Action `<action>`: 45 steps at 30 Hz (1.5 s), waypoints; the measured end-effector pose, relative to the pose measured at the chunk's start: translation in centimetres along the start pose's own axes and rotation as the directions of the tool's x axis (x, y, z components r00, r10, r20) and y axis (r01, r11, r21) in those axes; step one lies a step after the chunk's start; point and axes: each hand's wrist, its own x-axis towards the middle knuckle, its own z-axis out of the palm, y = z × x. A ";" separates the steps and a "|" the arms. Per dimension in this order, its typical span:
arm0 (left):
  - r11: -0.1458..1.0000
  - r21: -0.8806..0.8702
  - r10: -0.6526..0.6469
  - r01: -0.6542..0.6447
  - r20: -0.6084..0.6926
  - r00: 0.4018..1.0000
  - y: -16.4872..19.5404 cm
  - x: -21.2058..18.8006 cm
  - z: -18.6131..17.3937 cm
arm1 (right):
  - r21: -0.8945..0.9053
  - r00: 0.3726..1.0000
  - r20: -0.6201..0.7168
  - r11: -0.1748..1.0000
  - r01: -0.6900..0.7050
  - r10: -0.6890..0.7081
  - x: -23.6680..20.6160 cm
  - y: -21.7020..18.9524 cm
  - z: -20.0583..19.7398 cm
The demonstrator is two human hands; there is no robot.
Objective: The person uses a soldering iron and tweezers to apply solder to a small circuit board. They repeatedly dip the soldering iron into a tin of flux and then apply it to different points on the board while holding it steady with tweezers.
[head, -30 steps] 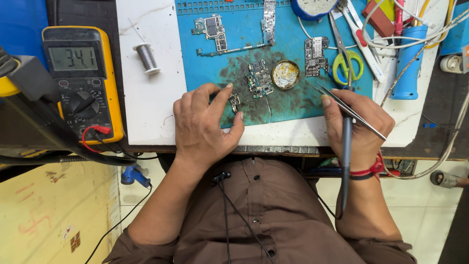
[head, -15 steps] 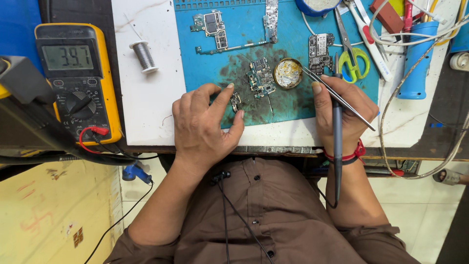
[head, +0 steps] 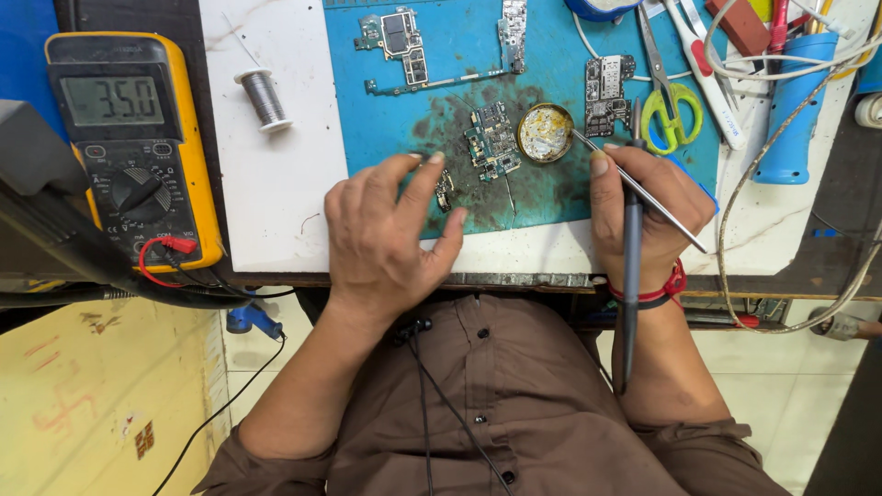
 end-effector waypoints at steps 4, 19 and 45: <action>0.990 -0.105 0.099 -0.094 0.039 0.994 1.3 0.5 0.6 | -0.056 0.997 -0.006 0.996 0.077 -0.077 0.1 -0.1 0.2; 0.993 -0.052 0.115 -0.108 0.162 0.980 4.9 2.8 3.3 | -0.220 0.987 0.054 0.962 0.161 -0.153 0.1 -0.4 0.1; 0.938 -0.046 0.312 -0.344 -0.323 0.894 3.3 1.9 2.1 | 0.107 0.979 0.048 0.975 0.193 -0.199 -0.8 -3.3 1.1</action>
